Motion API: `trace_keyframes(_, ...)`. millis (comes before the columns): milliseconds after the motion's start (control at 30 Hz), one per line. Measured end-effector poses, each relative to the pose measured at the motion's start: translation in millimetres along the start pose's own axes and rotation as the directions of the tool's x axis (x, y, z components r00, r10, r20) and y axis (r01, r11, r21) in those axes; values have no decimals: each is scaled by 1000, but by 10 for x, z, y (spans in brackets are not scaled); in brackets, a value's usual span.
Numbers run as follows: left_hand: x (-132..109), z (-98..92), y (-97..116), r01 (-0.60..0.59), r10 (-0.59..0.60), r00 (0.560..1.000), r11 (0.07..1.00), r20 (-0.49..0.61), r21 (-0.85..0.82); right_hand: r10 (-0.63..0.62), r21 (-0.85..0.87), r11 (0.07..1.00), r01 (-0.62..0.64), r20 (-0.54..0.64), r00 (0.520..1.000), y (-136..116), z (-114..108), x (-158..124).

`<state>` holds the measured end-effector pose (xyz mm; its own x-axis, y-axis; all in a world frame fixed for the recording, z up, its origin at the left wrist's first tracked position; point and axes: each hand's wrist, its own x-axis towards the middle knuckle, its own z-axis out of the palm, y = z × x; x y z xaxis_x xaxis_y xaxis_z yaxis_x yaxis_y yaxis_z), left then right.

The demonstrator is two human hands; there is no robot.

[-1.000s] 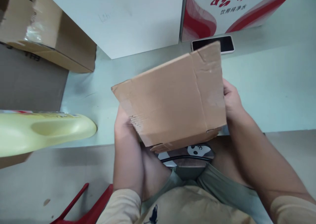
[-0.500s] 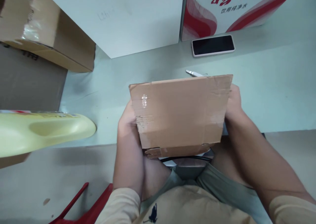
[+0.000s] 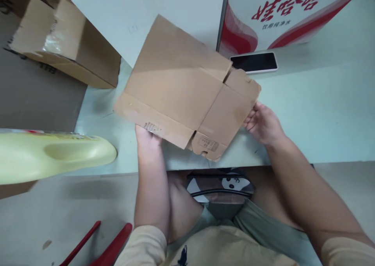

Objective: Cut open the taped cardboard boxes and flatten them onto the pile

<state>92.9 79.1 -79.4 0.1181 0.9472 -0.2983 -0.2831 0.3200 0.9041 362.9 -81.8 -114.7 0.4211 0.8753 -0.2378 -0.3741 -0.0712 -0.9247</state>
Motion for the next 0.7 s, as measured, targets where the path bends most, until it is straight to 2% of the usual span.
trace_keyframes(67,-6,13,-44,-16,14,999,997,-29,-78,22,21,1000,-22,-13,1000,49,93,-22)
trace_keyframes(133,-37,19,-59,-13,12,1000,992,-13,-127,27,45,999,-24,-60,998,78,150,-26)
trace_keyframes(200,-83,13,-32,-35,42,998,986,40,-164,24,54,998,-18,-119,993,82,161,-18)
trace_keyframes(267,-131,3,21,-102,124,986,978,115,-183,11,43,999,-5,-158,987,68,143,-7)
trace_keyframes(367,-156,-4,56,-182,220,957,963,191,-199,-21,11,1000,23,-166,986,46,101,-4)
trace_keyframes(500,-29,-35,-85,-115,133,985,982,114,-149,-27,-33,999,21,-194,981,55,59,-32)
trace_keyframes(567,59,-69,-182,-68,83,993,983,86,-168,12,-42,999,-19,-163,986,65,54,-69)
trace_keyframes(700,96,-83,-251,-31,53,993,979,106,-202,154,-118,982,-148,40,987,35,105,-210)
